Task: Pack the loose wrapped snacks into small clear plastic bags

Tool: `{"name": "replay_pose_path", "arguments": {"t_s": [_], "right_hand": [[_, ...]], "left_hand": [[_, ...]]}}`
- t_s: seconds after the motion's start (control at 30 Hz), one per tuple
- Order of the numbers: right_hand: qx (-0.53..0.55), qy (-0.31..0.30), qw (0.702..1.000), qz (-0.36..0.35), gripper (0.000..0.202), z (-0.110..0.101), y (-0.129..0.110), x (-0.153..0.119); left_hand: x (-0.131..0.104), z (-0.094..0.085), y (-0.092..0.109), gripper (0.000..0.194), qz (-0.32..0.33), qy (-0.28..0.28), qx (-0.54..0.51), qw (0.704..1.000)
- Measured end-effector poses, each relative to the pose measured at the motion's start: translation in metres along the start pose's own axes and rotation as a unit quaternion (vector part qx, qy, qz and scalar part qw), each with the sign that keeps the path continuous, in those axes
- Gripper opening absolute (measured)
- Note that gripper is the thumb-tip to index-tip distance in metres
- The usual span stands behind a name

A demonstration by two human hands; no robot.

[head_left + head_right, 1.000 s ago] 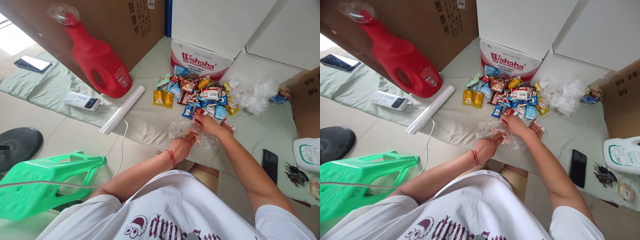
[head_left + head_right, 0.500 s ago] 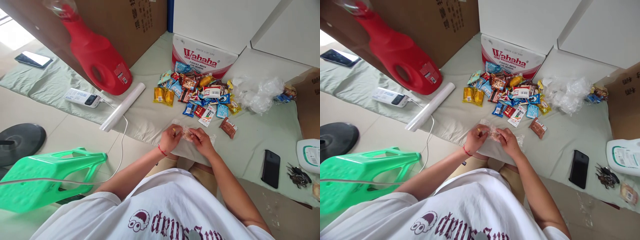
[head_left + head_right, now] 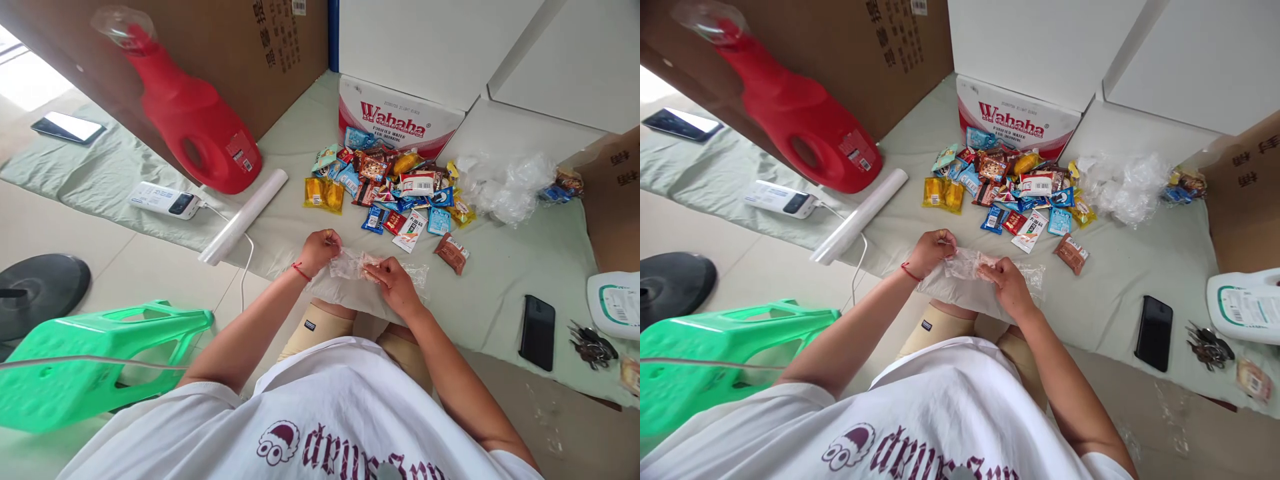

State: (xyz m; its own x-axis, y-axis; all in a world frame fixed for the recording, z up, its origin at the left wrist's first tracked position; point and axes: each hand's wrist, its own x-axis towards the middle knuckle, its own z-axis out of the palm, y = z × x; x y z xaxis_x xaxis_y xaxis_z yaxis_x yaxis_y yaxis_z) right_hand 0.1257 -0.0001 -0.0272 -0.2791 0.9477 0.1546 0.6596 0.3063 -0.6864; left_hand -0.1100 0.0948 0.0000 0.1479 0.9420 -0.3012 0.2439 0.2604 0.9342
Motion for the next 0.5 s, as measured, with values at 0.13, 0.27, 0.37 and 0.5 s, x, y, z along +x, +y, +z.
{"name": "replay_pose_path", "arguments": {"t_s": [0.13, 0.27, 0.37, 0.5], "right_hand": [[-0.043, 0.009, 0.999, 0.017, 0.037, 0.007, -0.006, -0.001], [-0.054, 0.006, 0.998, 0.02, 0.036, 0.007, -0.011, 0.0], [-0.073, -0.001, 0.997, 0.014, 0.036, 0.007, -0.016, 0.001], [-0.111, -0.005, 0.994, 0.0, 0.04, 0.007, -0.024, -0.003]], "left_hand": [[-0.019, -0.001, 0.003, 0.017, -0.079, 0.05, -0.085, 0.992], [-0.031, 0.008, 0.003, 0.032, -0.052, 0.025, 0.019, 0.998], [-0.036, 0.025, 0.007, 0.031, -0.01, 0.014, 0.019, 1.0], [-0.042, 0.058, 0.016, 0.019, 0.057, -0.015, 0.06, 0.996]]}}
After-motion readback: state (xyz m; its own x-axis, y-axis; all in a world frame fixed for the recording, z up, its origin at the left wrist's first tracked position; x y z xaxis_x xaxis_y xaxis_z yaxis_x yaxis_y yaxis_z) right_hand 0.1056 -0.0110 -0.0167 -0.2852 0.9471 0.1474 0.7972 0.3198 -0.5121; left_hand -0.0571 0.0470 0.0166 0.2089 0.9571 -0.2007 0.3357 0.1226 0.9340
